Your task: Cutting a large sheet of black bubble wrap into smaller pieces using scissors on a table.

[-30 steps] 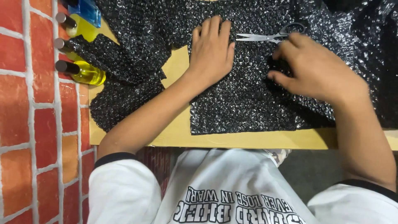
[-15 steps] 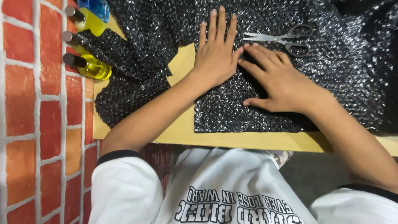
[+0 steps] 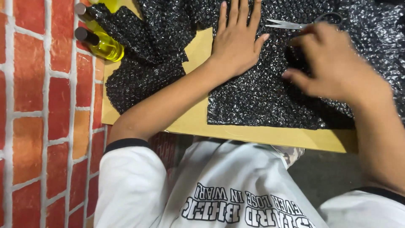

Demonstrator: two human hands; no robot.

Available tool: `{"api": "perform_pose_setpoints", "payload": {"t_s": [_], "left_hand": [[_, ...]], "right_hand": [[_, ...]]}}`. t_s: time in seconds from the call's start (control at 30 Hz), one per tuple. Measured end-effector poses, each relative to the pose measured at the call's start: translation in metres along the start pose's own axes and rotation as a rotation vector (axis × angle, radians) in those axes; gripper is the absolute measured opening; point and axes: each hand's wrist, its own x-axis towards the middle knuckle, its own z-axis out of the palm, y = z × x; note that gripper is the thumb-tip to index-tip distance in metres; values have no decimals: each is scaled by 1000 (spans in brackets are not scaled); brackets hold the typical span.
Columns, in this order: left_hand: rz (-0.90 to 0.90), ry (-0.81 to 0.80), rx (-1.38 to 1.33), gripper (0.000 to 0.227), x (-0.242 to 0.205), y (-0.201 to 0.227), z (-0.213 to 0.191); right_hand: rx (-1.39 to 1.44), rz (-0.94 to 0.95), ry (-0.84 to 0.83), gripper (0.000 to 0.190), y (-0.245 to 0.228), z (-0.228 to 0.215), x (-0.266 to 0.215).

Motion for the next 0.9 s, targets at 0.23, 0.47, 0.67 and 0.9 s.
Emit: {"api": "perform_pose_setpoints", "payload": {"t_s": [0.23,0.47,0.67,0.9], "left_hand": [[117,-37,-153,74,-11,15,-4],[60,-182,-73,85,-12,18,-12],[43,-210,-66,86,-15,18,-16],[21,-236,-41,86,-16,21,-19]], "right_hand": [[-244,487,-392,43,52,-1,-18],[-2,538,-430,56,72,-4,-16],[-50,613,-453,74,77,-6,-12],[-92,476,-188,102,145,38,-45]]}}
